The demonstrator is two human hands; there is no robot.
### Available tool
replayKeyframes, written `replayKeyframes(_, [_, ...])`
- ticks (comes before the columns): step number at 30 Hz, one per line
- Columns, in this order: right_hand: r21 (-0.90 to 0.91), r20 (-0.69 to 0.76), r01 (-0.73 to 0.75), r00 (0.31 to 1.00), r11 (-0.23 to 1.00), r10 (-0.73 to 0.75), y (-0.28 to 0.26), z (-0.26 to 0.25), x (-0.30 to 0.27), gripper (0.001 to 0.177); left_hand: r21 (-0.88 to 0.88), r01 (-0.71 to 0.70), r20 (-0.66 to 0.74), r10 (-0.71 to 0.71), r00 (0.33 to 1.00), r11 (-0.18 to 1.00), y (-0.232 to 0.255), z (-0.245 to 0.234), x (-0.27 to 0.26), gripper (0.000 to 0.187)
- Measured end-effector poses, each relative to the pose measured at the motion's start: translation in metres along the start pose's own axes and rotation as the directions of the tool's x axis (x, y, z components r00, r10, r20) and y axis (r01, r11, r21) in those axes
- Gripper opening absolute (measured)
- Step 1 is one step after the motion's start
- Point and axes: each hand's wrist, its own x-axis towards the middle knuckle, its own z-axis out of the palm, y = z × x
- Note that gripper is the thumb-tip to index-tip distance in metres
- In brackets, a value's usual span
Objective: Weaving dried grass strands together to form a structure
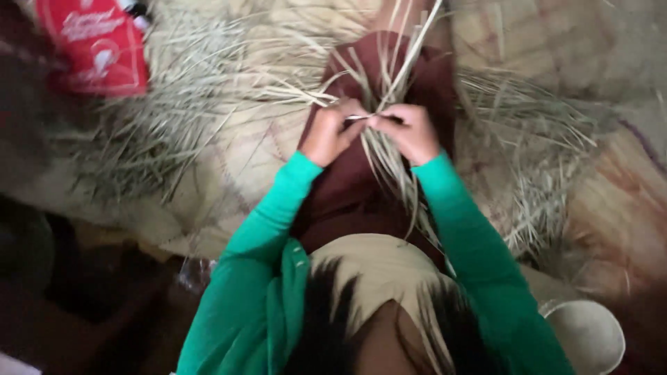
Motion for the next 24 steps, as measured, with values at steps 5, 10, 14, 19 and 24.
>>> replayKeyframes(5, [0.16,0.02,-0.057,0.998,0.985,0.054,-0.061,-0.005,-0.001,0.009,0.163,-0.045,-0.043,0.053,0.998,0.986,-0.002,0.003,-0.001,0.007])
replayKeyframes(10, [0.84,0.018,0.043,0.994,0.54,-0.107,-0.083,-0.035,0.013,0.006,0.056,-0.037,-0.098,0.043,0.994,0.998,-0.003,0.001,0.003,0.009])
replayKeyframes(14, [0.484,0.084,0.347,0.896,0.804,-0.437,-0.097,-0.026,0.009,0.013,0.043,0.218,0.0,-0.219,0.976,0.975,-0.027,0.001,0.005,0.006])
replayKeyframes(19, [-0.272,0.308,0.699,0.715,0.662,-0.628,-0.072,0.005,-0.002,0.012,-0.098,0.402,0.225,-0.374,0.9,0.91,-0.055,0.001,0.019,0.009])
replayKeyframes(24, [-0.481,0.302,0.796,0.543,0.366,-0.784,-0.053,0.011,0.004,0.007,-0.299,0.51,0.312,-0.422,0.851,0.807,-0.059,0.006,0.025,0.011])
